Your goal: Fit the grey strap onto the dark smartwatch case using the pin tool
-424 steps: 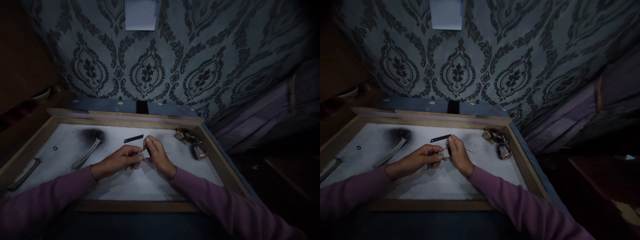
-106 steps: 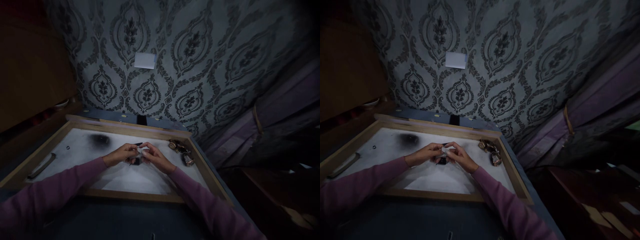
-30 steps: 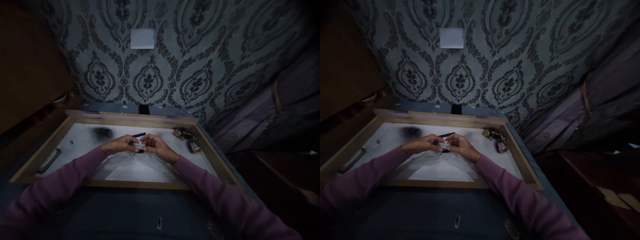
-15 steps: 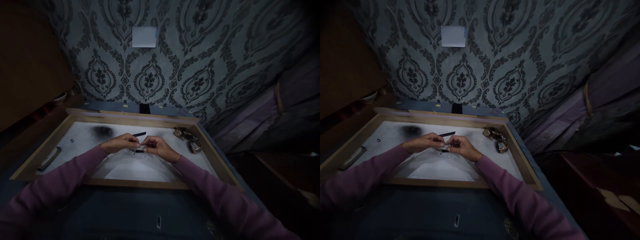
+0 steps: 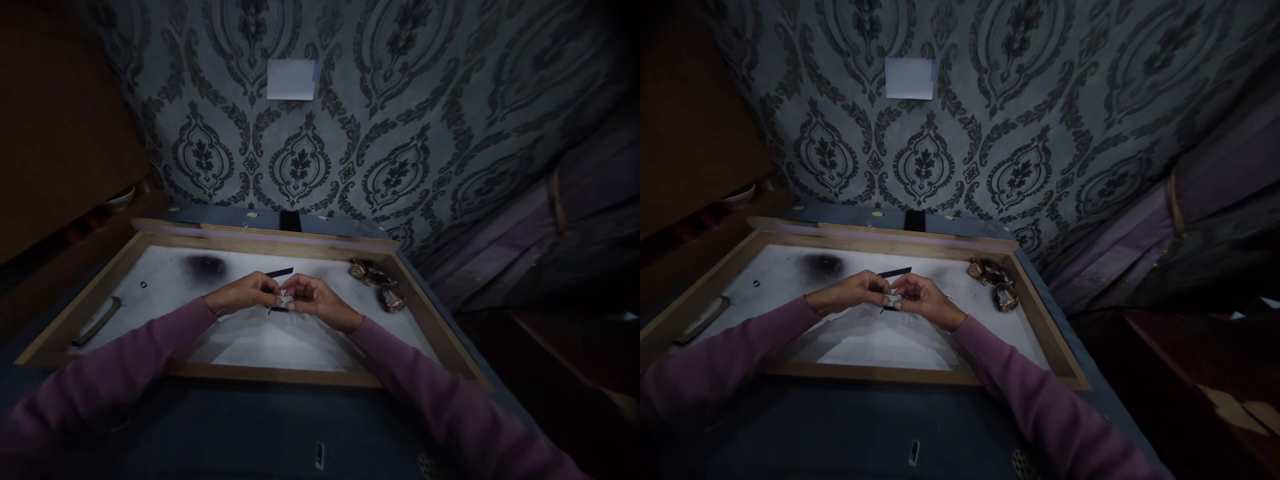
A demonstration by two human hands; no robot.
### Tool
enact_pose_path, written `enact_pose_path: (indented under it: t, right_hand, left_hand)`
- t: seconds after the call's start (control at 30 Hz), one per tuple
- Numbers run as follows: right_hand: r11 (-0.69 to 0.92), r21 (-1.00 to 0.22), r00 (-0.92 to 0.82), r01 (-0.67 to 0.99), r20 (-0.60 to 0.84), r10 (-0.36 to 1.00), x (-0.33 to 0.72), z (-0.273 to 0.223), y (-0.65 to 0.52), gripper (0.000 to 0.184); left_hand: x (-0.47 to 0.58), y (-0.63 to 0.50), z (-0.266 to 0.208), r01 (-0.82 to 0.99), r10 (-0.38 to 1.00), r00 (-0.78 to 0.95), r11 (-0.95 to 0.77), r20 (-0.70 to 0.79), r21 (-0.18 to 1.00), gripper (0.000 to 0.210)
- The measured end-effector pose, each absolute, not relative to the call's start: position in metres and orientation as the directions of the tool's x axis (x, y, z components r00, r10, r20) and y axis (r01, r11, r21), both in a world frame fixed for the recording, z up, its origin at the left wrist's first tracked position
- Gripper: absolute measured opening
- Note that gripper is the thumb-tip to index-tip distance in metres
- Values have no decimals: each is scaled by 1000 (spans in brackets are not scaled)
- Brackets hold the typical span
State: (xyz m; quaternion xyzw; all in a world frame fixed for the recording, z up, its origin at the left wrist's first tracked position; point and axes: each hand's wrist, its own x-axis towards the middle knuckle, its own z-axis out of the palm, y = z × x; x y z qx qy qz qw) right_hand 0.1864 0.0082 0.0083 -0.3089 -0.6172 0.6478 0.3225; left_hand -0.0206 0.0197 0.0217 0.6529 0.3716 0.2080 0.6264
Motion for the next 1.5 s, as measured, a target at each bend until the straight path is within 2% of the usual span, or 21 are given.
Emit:
enact_pose_path:
  t: [0.2,0.37,0.7,1.1,1.27,1.4,1.5]
  right_hand:
    - [-174,-980,-582,-98,-85,809,185,4,9,40]
    - [-226,-968,-588,-106,-122,800,185,5,10,41]
    - [-197,-976,-606,-89,-103,789,187,8,9,40]
    - [-204,-972,-555,-118,-106,825,182,-4,9,32]
    - [-205,-972,-542,-117,-110,833,182,1,9,30]
    - [-266,-942,-548,-207,-113,829,186,9,10,29]
    - [-309,-898,-523,-314,-108,846,191,13,12,22]
  left_hand:
    - [-14,15,21,229,773,613,24,-163,973,22]
    - [-19,15,26,239,754,634,19,-171,971,22]
    - [-21,15,28,273,726,662,-2,-187,962,27]
    - [-8,9,19,286,797,587,-41,-141,957,23]
    - [-14,14,23,268,758,635,-35,-149,963,25]
    - [-22,19,32,187,723,684,-53,-92,981,33]
    - [-27,22,36,93,741,671,-80,-3,992,40]
